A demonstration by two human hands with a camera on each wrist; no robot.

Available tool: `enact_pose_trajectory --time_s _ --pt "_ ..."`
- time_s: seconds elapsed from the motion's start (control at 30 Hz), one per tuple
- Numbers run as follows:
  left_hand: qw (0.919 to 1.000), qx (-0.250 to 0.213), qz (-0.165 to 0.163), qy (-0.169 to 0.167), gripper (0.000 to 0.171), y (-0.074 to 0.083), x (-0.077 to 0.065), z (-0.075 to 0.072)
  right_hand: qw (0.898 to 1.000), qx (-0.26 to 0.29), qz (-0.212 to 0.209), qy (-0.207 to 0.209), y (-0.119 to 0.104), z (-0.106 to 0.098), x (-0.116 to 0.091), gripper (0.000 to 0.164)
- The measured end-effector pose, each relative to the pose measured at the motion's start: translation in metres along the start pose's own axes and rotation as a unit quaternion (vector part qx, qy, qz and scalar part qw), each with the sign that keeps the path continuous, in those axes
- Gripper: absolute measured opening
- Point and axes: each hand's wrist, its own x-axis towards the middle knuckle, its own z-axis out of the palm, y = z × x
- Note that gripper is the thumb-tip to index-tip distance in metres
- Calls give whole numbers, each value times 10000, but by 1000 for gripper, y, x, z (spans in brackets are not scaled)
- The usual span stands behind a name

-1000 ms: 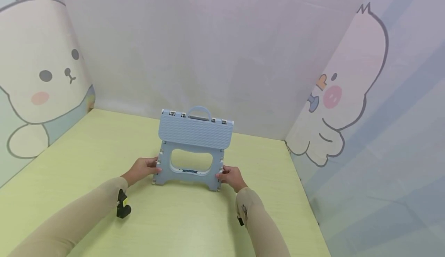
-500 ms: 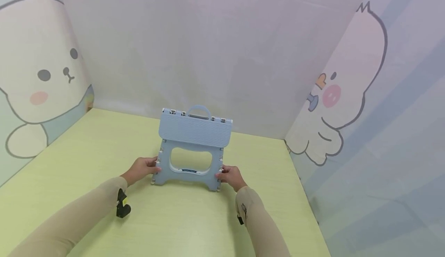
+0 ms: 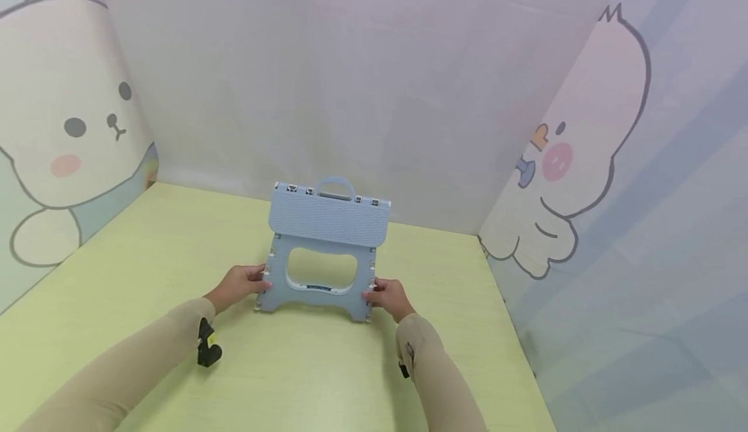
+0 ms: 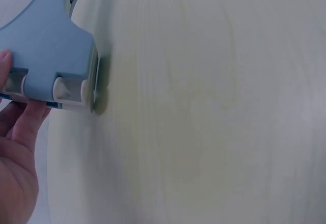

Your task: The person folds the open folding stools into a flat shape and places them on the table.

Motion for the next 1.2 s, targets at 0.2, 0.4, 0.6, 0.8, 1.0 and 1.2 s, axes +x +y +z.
enact_pose_trajectory --time_s 0.2,0.4,0.6,0.8,1.0,1.2 --pt "10000 10 47 -24 56 1 -1 -1 10000 26 -24 -41 -10 2 -6 41" --pt "10000 -17 37 -8 55 0 -1 -2 9998 -143 -60 -136 -31 6 -19 40" --pt "10000 43 0 -28 57 0 0 -2 9998 -143 -59 -123 -25 5 -14 39" --pt "10000 -23 29 -34 57 0 1 -1 9998 -187 -19 -23 -3 0 1 41" --pt "10000 -65 47 -47 57 1 2 0 9997 -234 -28 58 -1 0 3 41" --pt "10000 3 -27 -46 58 -1 1 0 9997 -236 -42 44 0 2 2 41"
